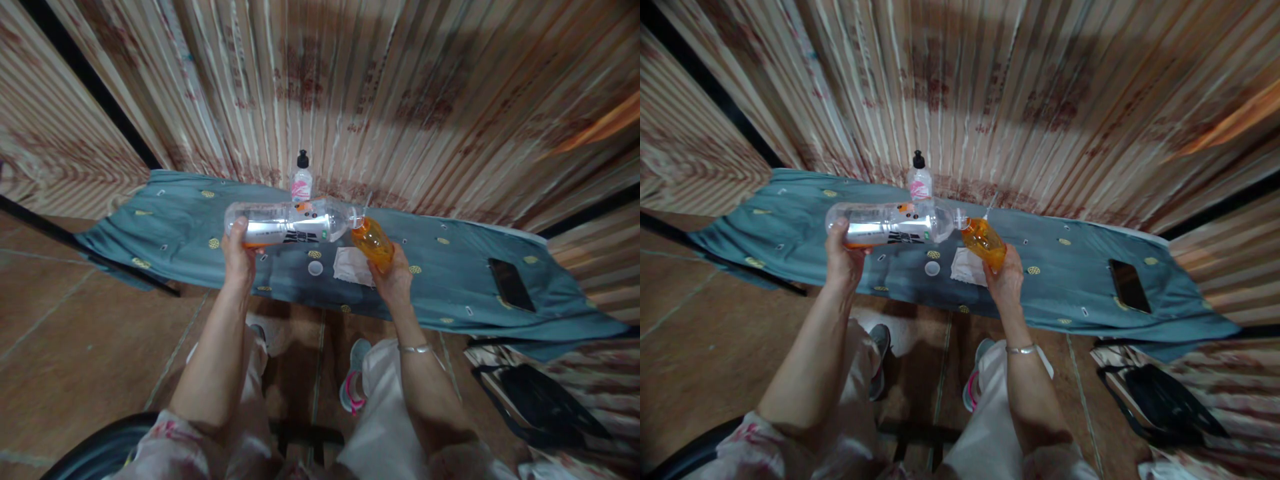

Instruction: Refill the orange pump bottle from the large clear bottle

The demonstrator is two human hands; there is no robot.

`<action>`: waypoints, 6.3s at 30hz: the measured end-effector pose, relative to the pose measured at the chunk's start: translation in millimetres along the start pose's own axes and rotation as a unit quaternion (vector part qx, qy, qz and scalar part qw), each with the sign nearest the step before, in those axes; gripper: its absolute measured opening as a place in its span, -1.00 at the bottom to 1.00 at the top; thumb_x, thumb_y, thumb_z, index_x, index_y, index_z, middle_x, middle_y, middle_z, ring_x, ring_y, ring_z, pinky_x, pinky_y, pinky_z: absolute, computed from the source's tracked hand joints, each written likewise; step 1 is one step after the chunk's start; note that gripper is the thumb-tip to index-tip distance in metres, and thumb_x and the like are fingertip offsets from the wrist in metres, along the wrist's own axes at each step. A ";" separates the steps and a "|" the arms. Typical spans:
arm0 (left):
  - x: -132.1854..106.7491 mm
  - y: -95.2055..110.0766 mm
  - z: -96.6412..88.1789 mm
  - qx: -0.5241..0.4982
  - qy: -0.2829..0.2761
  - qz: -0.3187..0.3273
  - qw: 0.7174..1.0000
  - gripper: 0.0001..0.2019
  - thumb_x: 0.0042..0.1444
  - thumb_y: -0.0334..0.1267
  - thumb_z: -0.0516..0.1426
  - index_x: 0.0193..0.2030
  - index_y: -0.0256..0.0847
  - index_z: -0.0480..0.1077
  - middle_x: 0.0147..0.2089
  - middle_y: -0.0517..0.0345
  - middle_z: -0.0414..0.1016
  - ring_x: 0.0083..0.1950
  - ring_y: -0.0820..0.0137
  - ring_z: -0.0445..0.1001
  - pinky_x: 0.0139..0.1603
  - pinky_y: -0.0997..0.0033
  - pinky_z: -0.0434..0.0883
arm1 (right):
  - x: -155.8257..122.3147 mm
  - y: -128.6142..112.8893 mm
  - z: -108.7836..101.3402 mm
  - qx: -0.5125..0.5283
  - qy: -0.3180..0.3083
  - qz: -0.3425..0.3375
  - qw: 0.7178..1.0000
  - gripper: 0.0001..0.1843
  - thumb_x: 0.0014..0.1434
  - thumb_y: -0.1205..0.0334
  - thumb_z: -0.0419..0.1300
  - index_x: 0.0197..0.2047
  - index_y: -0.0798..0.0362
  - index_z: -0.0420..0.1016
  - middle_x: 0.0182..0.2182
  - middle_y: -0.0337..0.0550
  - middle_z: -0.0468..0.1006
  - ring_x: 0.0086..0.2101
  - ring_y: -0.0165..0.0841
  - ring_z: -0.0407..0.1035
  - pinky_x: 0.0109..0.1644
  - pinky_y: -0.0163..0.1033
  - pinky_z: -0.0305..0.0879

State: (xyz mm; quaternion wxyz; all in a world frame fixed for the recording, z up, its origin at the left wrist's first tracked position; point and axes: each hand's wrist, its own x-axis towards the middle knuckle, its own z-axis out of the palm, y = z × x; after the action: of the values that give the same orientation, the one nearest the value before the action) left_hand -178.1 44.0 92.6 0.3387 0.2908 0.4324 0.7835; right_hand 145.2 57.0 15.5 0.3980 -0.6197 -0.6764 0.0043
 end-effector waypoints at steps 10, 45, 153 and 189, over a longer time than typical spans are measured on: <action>1.4 -2.6 -2.3 0.005 0.001 0.005 1.000 -0.41 -0.11 0.30 0.32 -0.19 -0.20 0.47 -0.31 0.04 0.49 -0.34 0.28 0.53 -0.65 0.54 0.19 | -0.5 1.4 1.0 -0.002 0.000 0.003 1.000 -0.37 0.20 0.12 0.25 0.29 0.13 0.29 0.10 0.21 0.56 0.08 -0.01 0.48 0.20 0.18 0.45; -0.4 -1.3 1.3 -0.008 0.004 -0.004 1.000 -0.39 -0.15 0.31 0.33 -0.21 -0.22 0.50 -0.33 0.04 0.50 -0.42 0.36 0.47 -0.67 0.57 0.15 | 0.3 -0.9 -0.2 0.001 -0.006 0.011 1.000 -0.34 0.19 0.12 0.26 0.30 0.19 0.28 0.13 0.28 0.54 0.12 0.02 0.46 0.23 0.20 0.42; -11.4 22.5 8.4 -0.080 -0.008 -0.166 0.983 -0.59 -0.34 -0.27 0.35 -0.23 -0.19 0.50 -0.26 0.14 0.57 -0.41 0.48 0.41 -0.62 0.66 0.23 | -7.4 3.3 11.5 0.015 0.040 0.052 0.998 -0.32 0.28 -0.03 0.21 0.34 0.15 0.24 0.19 0.29 0.54 0.19 0.03 0.46 0.26 0.21 0.45; -11.0 31.2 10.7 -0.083 0.003 -0.144 0.986 -0.49 -0.46 -0.25 0.39 -0.20 -0.20 0.54 0.01 0.06 0.59 -0.38 0.51 0.38 -0.64 0.69 0.19 | -9.3 4.9 13.4 -0.004 0.046 0.018 0.999 -0.32 0.28 -0.01 0.24 0.35 0.12 0.22 0.18 0.26 0.54 0.17 0.05 0.48 0.23 0.24 0.48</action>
State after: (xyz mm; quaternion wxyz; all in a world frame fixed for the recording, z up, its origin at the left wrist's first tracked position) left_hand -172.2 28.2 123.0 0.4700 0.1942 0.4045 0.7601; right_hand 141.2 56.8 -1.1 0.4262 -0.6330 -0.6460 -0.0199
